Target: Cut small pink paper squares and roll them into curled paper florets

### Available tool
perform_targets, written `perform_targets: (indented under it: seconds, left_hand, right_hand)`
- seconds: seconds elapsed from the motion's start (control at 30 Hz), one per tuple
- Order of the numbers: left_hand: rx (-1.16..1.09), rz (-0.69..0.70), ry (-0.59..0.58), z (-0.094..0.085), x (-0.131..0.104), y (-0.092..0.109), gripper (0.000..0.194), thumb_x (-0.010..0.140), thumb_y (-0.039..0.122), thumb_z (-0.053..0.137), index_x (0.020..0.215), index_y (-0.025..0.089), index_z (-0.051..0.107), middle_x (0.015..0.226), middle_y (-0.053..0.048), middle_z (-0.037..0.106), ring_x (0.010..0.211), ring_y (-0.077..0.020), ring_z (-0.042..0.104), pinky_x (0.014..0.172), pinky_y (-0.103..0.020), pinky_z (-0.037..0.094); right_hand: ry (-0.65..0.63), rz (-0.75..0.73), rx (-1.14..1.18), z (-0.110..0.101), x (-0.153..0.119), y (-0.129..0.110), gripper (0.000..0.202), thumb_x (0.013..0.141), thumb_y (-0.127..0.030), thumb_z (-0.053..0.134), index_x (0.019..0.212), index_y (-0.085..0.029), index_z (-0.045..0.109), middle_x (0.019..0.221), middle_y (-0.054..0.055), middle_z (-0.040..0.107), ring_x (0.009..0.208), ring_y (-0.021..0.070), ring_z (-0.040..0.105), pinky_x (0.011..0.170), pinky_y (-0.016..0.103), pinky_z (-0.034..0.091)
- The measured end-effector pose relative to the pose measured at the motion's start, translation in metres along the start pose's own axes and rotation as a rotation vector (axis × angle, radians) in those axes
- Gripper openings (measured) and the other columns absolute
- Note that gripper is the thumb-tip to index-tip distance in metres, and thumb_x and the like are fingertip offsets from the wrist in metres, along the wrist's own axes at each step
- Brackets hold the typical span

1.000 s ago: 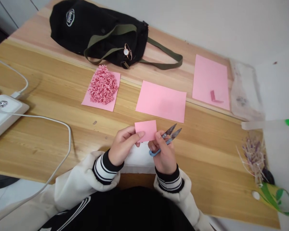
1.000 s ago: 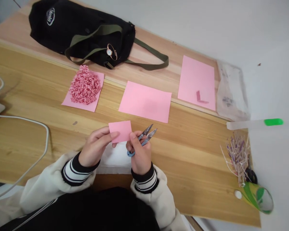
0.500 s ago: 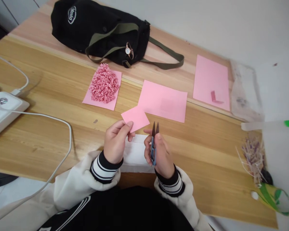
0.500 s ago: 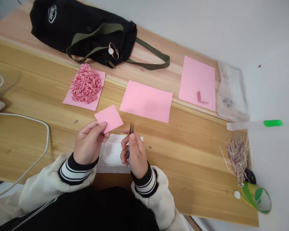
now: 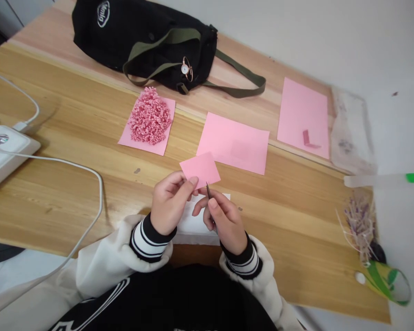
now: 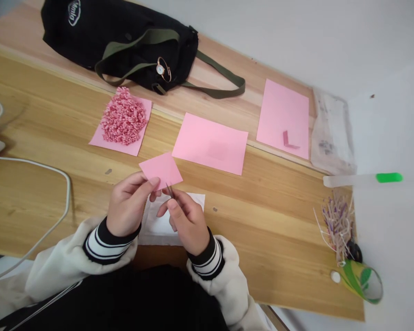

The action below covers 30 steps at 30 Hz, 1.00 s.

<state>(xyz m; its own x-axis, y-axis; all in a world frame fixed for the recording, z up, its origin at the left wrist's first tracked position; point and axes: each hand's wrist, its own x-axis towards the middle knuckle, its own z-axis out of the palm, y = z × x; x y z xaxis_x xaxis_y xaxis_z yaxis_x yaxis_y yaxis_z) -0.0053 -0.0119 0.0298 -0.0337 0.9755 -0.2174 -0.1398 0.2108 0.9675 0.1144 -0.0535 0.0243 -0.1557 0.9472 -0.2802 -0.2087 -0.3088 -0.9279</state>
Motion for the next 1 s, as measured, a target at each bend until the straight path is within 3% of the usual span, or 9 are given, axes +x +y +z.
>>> perform_targets:
  seconds: [0.3,0.43,0.67,1.0]
  left_hand:
    - [0.082,-0.009,-0.042,0.0002,-0.0022,0.0017,0.011,0.071,0.025,0.06,0.063,0.017,0.06,0.053,0.002,0.055,0.048,-0.0092,0.047,0.048,-0.022,0.038]
    - [0.111,-0.002,-0.056,-0.0015,-0.0022,-0.0009,0.013,0.072,0.026,0.06,0.062,0.017,0.06,0.051,0.003,0.053,0.048,-0.0095,0.047,0.049,-0.022,0.038]
    - [0.139,0.009,-0.113,-0.0025,-0.0011,-0.0018,0.017,0.074,0.026,0.058,0.059,0.017,0.058,0.049,0.003,0.05,0.047,-0.0087,0.044,0.048,-0.022,0.036]
    - [0.106,-0.039,-0.156,-0.0024,-0.0011,0.0,0.023,0.075,0.024,0.057,0.053,0.017,0.054,0.045,0.004,0.047,0.042,-0.0065,0.039,0.042,-0.021,0.031]
  right_hand:
    - [-0.045,0.03,0.012,-0.0006,-0.0013,-0.0015,0.035,0.084,-0.043,0.044,0.107,-0.019,0.054,0.078,0.003,0.064,0.04,0.0044,0.047,0.035,0.018,0.033]
    - [-0.029,0.02,-0.005,-0.0012,-0.0007,-0.0011,0.035,0.084,-0.045,0.044,0.105,-0.018,0.055,0.071,0.002,0.063,0.038,0.0041,0.044,0.035,0.018,0.032]
    - [0.036,0.004,-0.049,-0.0012,-0.001,-0.0009,0.029,0.084,-0.044,0.044,0.079,-0.017,0.054,0.054,-0.003,0.055,0.036,0.0038,0.035,0.036,0.019,0.027]
    - [0.028,0.018,-0.015,0.0005,-0.0011,-0.0051,0.028,0.085,-0.043,0.043,0.077,-0.018,0.052,0.053,-0.004,0.055,0.034,0.003,0.032,0.035,0.019,0.025]
